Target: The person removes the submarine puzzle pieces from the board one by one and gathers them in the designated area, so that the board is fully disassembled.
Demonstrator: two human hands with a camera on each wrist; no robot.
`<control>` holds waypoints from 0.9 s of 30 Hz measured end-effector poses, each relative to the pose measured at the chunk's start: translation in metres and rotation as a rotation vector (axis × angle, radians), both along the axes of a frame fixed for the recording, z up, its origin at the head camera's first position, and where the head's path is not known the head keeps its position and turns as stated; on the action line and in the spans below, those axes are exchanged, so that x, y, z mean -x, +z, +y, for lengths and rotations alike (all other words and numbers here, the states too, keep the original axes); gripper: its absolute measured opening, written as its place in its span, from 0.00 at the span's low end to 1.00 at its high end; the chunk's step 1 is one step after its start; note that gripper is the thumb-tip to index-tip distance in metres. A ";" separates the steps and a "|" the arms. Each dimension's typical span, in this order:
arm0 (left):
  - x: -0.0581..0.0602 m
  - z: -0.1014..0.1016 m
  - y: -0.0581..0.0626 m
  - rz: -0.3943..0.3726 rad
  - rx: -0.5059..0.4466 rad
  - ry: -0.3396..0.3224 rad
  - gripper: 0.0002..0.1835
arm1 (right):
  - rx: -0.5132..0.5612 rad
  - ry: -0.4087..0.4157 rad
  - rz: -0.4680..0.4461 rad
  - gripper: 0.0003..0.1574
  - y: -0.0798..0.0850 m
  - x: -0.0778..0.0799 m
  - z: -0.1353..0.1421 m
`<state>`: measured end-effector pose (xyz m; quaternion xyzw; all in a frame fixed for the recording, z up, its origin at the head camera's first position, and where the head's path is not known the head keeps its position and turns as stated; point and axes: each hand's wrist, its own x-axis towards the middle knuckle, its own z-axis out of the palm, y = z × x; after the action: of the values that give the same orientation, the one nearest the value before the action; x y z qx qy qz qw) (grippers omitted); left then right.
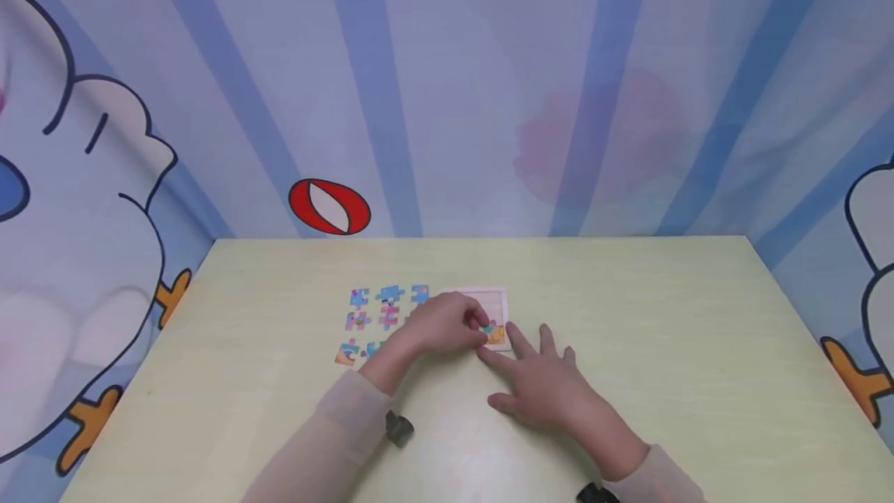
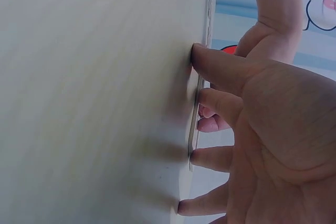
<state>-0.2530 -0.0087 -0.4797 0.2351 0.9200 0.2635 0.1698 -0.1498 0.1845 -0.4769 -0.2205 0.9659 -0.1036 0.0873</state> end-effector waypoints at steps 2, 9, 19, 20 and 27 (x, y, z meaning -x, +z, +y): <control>-0.001 0.001 -0.001 -0.005 -0.004 0.005 0.09 | -0.002 -0.004 -0.008 0.41 -0.001 -0.001 0.000; -0.005 0.001 -0.003 0.000 -0.017 0.024 0.08 | -0.002 -0.008 -0.011 0.42 -0.004 -0.002 -0.001; -0.004 0.002 0.002 0.035 -0.024 0.036 0.07 | 0.001 -0.004 0.001 0.42 -0.004 -0.001 0.000; -0.004 0.003 0.002 0.037 -0.022 0.038 0.07 | 0.001 -0.005 -0.001 0.42 -0.003 0.000 0.000; -0.004 0.004 0.004 0.036 -0.026 0.045 0.05 | 0.006 -0.013 -0.016 0.41 0.000 0.000 -0.001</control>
<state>-0.2491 -0.0047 -0.4755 0.2215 0.9244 0.2749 0.1442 -0.1502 0.1835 -0.4767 -0.2137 0.9663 -0.1087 0.0939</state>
